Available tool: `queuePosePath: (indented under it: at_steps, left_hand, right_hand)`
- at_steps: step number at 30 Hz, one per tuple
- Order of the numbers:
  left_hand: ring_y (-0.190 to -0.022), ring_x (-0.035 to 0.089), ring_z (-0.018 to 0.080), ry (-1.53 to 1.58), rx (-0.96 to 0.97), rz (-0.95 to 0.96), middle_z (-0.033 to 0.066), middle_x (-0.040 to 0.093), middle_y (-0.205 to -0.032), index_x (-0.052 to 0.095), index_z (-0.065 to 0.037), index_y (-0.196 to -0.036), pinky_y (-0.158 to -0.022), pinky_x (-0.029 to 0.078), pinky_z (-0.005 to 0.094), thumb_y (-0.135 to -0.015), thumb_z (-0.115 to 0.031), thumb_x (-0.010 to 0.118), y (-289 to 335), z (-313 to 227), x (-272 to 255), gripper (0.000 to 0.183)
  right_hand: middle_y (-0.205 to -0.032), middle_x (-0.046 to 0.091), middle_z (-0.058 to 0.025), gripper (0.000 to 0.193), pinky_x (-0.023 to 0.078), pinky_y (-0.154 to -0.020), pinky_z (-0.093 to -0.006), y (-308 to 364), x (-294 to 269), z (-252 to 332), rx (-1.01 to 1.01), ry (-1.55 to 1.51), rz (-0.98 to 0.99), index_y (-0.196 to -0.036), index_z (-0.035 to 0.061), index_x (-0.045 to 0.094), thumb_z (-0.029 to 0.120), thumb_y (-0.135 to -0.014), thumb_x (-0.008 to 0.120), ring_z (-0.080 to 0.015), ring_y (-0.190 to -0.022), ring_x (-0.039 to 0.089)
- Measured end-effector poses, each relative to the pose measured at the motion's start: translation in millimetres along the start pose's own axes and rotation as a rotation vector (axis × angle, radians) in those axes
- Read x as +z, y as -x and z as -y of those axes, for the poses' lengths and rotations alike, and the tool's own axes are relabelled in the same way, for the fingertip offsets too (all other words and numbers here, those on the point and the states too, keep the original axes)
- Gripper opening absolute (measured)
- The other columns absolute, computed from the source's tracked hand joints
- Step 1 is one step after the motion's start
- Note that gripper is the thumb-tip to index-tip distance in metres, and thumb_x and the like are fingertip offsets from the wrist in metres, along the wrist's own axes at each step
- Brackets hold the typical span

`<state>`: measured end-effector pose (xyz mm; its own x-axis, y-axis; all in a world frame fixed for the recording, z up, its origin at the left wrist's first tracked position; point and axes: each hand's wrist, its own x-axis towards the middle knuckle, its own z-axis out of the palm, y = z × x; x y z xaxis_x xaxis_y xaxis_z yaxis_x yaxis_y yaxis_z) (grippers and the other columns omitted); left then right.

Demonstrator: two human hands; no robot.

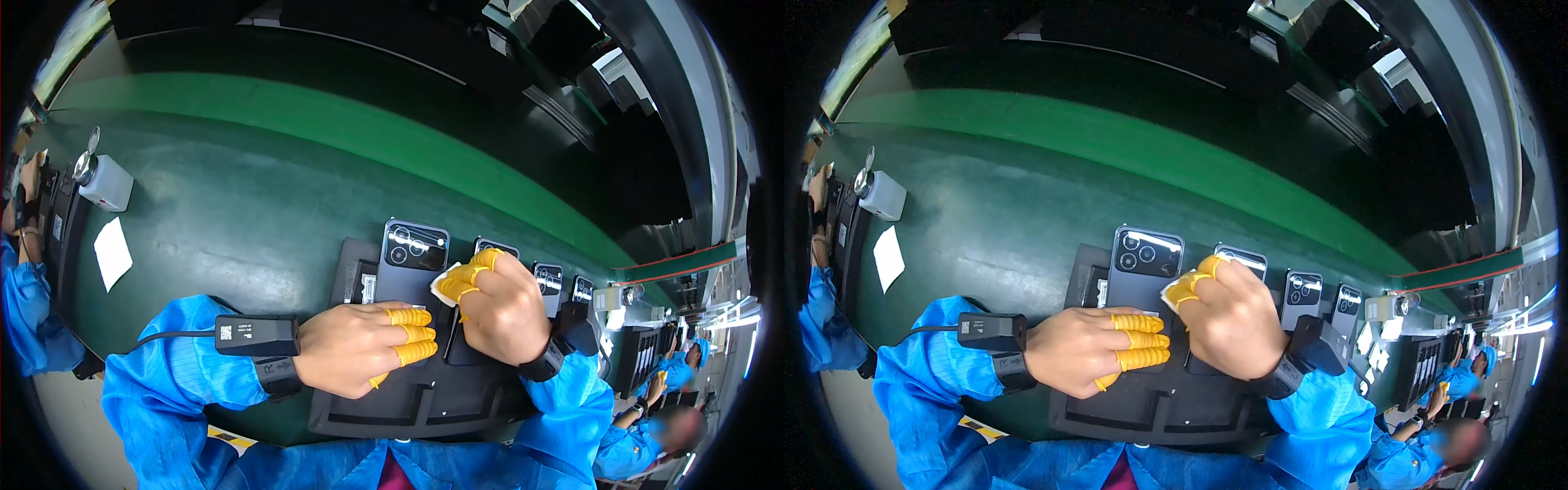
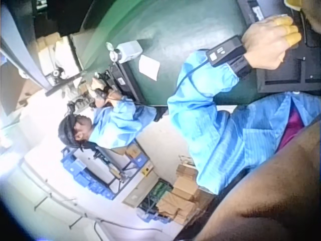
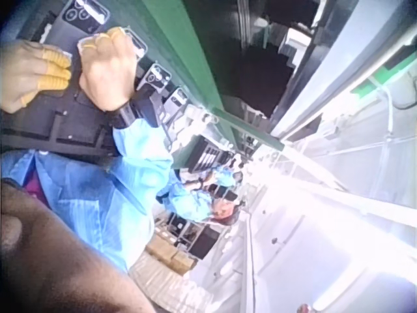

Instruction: The person is cleaning the back panels and camera lenses of mobile phones on an assembly line.

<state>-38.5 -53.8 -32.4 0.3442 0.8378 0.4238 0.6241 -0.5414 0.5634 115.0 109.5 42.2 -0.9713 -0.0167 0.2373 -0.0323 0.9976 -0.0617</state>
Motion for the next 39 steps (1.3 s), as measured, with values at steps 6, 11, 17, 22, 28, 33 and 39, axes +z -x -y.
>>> queuePosePath:
  at_steps: [6,11,17,22,28,33,39]
  left_hand:
    - [-0.120,0.057,0.0314,0.005,-0.045,0.107,0.0111,0.063,-0.118,0.062,-0.005,-0.122,-0.102,0.047,0.0371,-0.072,-0.011,0.064,-3,-6,-10,0.051]
    - [-0.122,0.056,0.0306,-0.020,-0.023,0.026,0.0109,0.063,-0.119,0.062,-0.005,-0.123,-0.103,0.046,0.0366,-0.073,-0.011,0.064,-2,-3,-4,0.050]
    - [-0.125,0.053,0.0303,0.003,-0.006,0.004,0.0112,0.063,-0.120,0.062,-0.004,-0.123,-0.107,0.043,0.0369,-0.074,-0.009,0.063,-1,-1,-2,0.049]
    - [-0.126,0.053,0.0299,0.003,0.008,0.003,0.0108,0.063,-0.120,0.062,-0.003,-0.123,-0.109,0.042,0.0369,-0.074,-0.009,0.063,-1,1,-1,0.049]
    - [-0.124,0.055,0.0299,-0.012,0.009,0.001,0.0101,0.063,-0.120,0.063,-0.005,-0.122,-0.105,0.045,0.0366,-0.073,-0.010,0.063,0,1,-2,0.049]
    - [-0.122,0.056,0.0301,-0.024,-0.008,0.023,0.0096,0.064,-0.120,0.062,-0.006,-0.123,-0.102,0.047,0.0367,-0.073,-0.011,0.063,1,1,-6,0.050]
    - [-0.123,0.055,0.0300,-0.023,-0.019,0.053,0.0101,0.063,-0.120,0.062,-0.005,-0.123,-0.104,0.045,0.0374,-0.073,-0.010,0.063,1,0,-7,0.050]
  right_hand:
    - [-0.089,0.062,-0.0111,0.027,0.052,-0.076,-0.0374,-14,26,2,-0.264,-0.030,-0.216,-0.076,0.0008,0.068,0.014,-0.054,0.062,-0.0276,-0.094,0.059]
    - [-0.083,0.059,-0.0093,0.024,0.051,-0.075,-0.0369,-8,25,-5,-0.236,0.011,-0.226,-0.075,0.0016,0.068,0.013,-0.054,0.063,-0.0269,-0.092,0.059]
    - [-0.070,0.051,-0.0071,0.012,0.050,-0.071,-0.0397,6,-10,-14,-0.030,0.128,-0.021,-0.066,0.0049,0.064,0.006,-0.055,0.067,-0.0263,-0.076,0.054]
    - [-0.074,0.057,-0.0073,0.021,0.050,-0.071,-0.0392,16,-14,-8,0.010,0.130,-0.038,-0.076,0.0028,0.069,0.004,-0.055,0.068,-0.0265,-0.077,0.057]
    - [-0.093,0.066,-0.0094,0.031,0.052,-0.075,-0.0375,5,6,2,-0.083,0.053,-0.170,-0.087,0.0009,0.071,0.005,-0.057,0.066,-0.0269,-0.091,0.062]
    - [-0.102,0.065,-0.0129,0.035,0.053,-0.079,-0.0373,-9,19,1,-0.207,0.000,-0.259,-0.089,-0.0017,0.070,0.008,-0.056,0.064,-0.0289,-0.098,0.062]
    - [-0.092,0.064,-0.0113,0.028,0.054,-0.078,-0.0379,-7,21,3,-0.215,0.084,-0.152,-0.082,0.0010,0.069,0.011,-0.056,0.065,-0.0288,-0.093,0.062]
